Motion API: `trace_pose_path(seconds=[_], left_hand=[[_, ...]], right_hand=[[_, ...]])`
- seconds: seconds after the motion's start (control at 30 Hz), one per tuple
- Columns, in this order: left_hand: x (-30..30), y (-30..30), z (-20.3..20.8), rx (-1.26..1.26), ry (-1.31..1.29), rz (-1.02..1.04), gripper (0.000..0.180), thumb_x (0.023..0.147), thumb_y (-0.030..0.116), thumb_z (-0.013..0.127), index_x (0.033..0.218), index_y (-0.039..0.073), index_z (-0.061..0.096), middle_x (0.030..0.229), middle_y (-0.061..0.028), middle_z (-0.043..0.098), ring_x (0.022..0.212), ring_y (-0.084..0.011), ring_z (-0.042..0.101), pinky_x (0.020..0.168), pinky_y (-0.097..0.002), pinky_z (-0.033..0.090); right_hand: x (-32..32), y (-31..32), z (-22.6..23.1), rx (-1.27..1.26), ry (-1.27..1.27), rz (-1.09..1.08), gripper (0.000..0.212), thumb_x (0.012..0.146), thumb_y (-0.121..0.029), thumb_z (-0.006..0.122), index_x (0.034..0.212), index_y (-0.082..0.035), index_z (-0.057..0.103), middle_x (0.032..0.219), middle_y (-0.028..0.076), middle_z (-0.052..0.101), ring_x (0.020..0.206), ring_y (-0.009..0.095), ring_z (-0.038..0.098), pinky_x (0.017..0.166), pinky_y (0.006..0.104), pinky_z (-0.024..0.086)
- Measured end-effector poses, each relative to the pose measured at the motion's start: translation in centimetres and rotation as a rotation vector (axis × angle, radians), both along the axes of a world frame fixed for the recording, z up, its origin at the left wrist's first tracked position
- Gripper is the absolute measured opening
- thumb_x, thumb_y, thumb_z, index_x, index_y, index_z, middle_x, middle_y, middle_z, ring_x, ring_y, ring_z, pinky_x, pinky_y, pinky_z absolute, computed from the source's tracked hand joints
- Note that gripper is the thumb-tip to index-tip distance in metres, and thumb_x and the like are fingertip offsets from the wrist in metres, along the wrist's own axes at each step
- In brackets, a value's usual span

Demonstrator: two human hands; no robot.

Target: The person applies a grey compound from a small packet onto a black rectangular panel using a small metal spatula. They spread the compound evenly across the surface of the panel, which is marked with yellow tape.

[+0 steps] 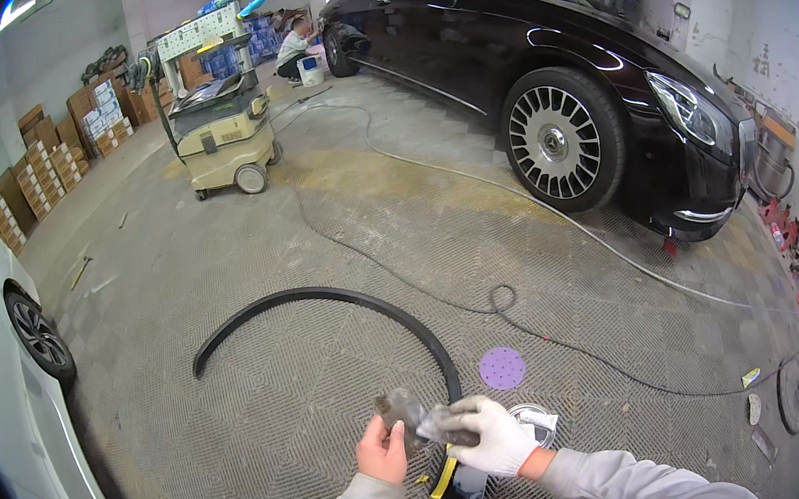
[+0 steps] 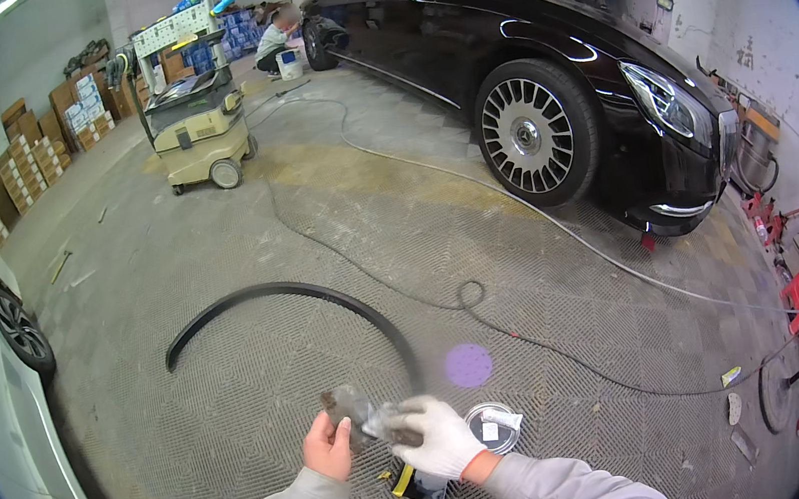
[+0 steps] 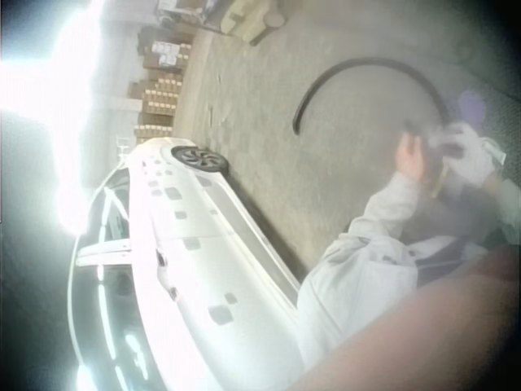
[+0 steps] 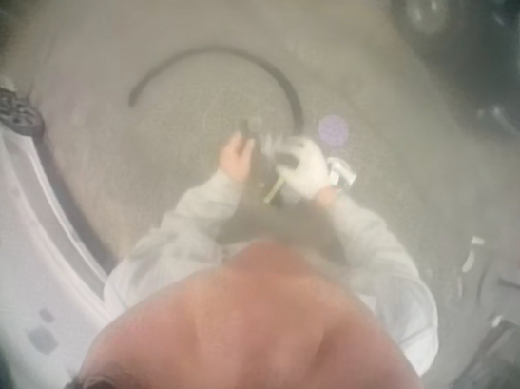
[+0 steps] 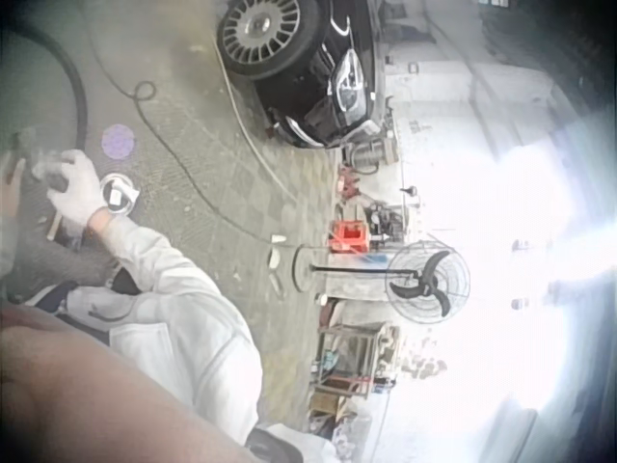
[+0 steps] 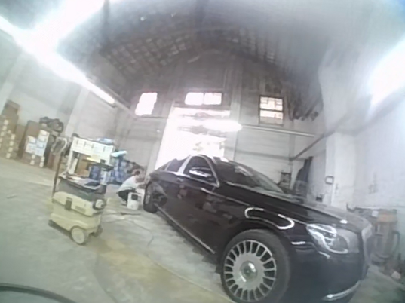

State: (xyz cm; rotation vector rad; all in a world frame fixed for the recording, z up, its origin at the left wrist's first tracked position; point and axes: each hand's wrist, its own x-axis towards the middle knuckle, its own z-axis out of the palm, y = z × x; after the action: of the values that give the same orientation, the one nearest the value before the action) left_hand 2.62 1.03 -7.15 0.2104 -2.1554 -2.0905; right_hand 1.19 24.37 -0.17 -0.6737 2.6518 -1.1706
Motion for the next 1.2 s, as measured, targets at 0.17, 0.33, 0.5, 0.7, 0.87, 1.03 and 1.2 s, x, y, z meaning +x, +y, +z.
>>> trace_pose_path(seconds=[0.17, 0.33, 0.5, 0.7, 0.87, 1.03, 1.2], left_hand=[[0.4, -0.4, 1.8, 0.422, -0.162, -0.025, 0.025, 0.115, 0.011, 0.064, 0.139, 0.003, 0.065, 0.119, -0.0113, 0.079, 0.099, -0.0178, 0.079, 0.079, -0.0358, 0.068], [-0.5, -2.0, 0.8, 0.892, -0.364, -0.164, 0.032, 0.112, 0.010, 0.062, 0.142, 0.002, 0.064, 0.127, -0.0109, 0.079, 0.115, -0.0274, 0.079, 0.098, -0.0476, 0.068], [-1.4, -3.0, -0.7, 1.098, -0.421, -0.106, 0.029, 0.113, 0.011, 0.059, 0.141, 0.004, 0.064, 0.128, -0.0091, 0.078, 0.112, -0.0246, 0.080, 0.090, -0.0415, 0.069], [0.2, -0.4, 0.0, 0.544, -0.135, 0.041, 0.032, 0.117, 0.013, 0.058, 0.148, 0.005, 0.058, 0.134, -0.0106, 0.074, 0.110, -0.0247, 0.079, 0.085, -0.0434, 0.072], [0.9, -0.2, -0.1, 0.162, 0.012, -0.265, 0.024, 0.116, 0.012, 0.064, 0.137, 0.003, 0.068, 0.114, -0.0039, 0.078, 0.092, -0.0098, 0.073, 0.070, -0.0254, 0.059], [0.6, -0.6, 0.9, 0.681, -0.266, -0.115, 0.030, 0.115, 0.010, 0.061, 0.145, 0.005, 0.064, 0.122, -0.0104, 0.080, 0.097, -0.0205, 0.081, 0.074, -0.0372, 0.070], [0.7, -0.1, 1.2, 0.491, -0.133, 0.005, 0.026, 0.115, 0.009, 0.061, 0.140, 0.005, 0.065, 0.115, -0.0078, 0.080, 0.092, -0.0182, 0.081, 0.066, -0.0348, 0.069]], right_hand=[[-0.7, 1.0, -0.3, -0.141, -0.210, -0.056, 0.064, 0.095, -0.029, 0.088, 0.153, -0.007, 0.071, 0.146, 0.019, 0.072, 0.135, 0.034, 0.069, 0.119, 0.0416, 0.054], [-1.3, 1.9, -1.3, -0.462, -0.703, -0.139, 0.063, 0.108, -0.032, 0.077, 0.160, 0.001, 0.062, 0.151, 0.014, 0.071, 0.135, 0.021, 0.068, 0.115, 0.0364, 0.055], [-0.7, 1.7, -2.0, -0.621, -0.721, -0.230, 0.056, 0.116, -0.031, 0.066, 0.155, 0.009, 0.062, 0.142, 0.018, 0.076, 0.127, 0.022, 0.072, 0.106, 0.0372, 0.059], [-0.7, 1.2, -2.1, -0.158, -0.578, -0.237, 0.048, 0.109, -0.039, 0.072, 0.131, 0.003, 0.080, 0.117, 0.022, 0.084, 0.111, 0.030, 0.081, 0.098, 0.0391, 0.061], [-1.5, 1.5, -2.3, -0.424, -0.434, -0.473, 0.050, 0.110, -0.035, 0.070, 0.142, 0.003, 0.074, 0.122, 0.021, 0.083, 0.113, 0.032, 0.079, 0.104, 0.0401, 0.060], [-0.5, 1.5, -1.2, -0.340, -0.047, 0.041, 0.054, 0.109, -0.032, 0.069, 0.157, -0.007, 0.068, 0.162, 0.020, 0.060, 0.150, 0.036, 0.059, 0.126, 0.0451, 0.047], [0.2, 0.2, 1.0, 0.058, -0.016, -0.049, 0.055, 0.094, -0.026, 0.084, 0.147, -0.013, 0.077, 0.155, 0.022, 0.064, 0.139, 0.037, 0.066, 0.119, 0.0474, 0.055]])
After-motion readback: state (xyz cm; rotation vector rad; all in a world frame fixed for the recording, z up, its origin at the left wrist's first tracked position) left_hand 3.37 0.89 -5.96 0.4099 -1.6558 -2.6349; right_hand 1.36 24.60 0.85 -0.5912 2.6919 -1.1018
